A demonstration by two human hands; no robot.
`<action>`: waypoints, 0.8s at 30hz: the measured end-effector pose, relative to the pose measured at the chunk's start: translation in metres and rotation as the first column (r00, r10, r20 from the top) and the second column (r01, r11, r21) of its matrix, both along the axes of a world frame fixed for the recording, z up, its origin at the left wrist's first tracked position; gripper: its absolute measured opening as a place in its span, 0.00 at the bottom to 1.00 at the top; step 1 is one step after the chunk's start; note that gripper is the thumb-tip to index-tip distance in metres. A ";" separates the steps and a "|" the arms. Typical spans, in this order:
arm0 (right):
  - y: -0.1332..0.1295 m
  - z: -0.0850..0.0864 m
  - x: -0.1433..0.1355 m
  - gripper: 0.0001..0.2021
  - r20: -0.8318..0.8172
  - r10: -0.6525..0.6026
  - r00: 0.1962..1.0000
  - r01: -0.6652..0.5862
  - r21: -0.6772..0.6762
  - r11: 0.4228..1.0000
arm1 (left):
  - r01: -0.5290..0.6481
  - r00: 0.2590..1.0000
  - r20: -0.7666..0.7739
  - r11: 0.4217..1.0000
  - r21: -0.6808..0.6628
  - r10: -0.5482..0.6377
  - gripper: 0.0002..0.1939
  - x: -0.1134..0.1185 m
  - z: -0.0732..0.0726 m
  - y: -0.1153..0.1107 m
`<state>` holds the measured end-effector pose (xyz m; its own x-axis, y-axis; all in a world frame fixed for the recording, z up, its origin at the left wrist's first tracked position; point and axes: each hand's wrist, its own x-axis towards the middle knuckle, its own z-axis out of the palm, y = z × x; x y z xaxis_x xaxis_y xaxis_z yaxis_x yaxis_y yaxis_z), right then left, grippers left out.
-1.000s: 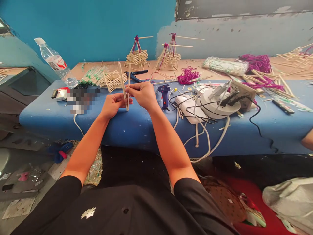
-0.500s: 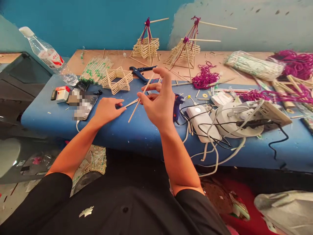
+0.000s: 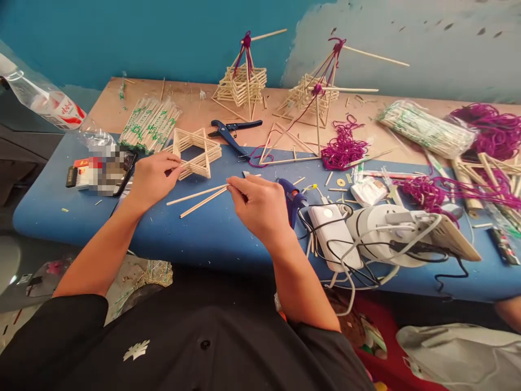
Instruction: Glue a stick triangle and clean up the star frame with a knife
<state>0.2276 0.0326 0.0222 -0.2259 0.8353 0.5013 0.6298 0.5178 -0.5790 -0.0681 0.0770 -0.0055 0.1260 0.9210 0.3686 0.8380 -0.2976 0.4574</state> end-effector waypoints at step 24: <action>0.031 -0.032 -0.029 0.08 0.124 0.039 0.992 -0.048 0.070 0.996 | -0.308 0.837 0.483 0.951 0.024 0.258 0.02 0.008 -0.021 -0.082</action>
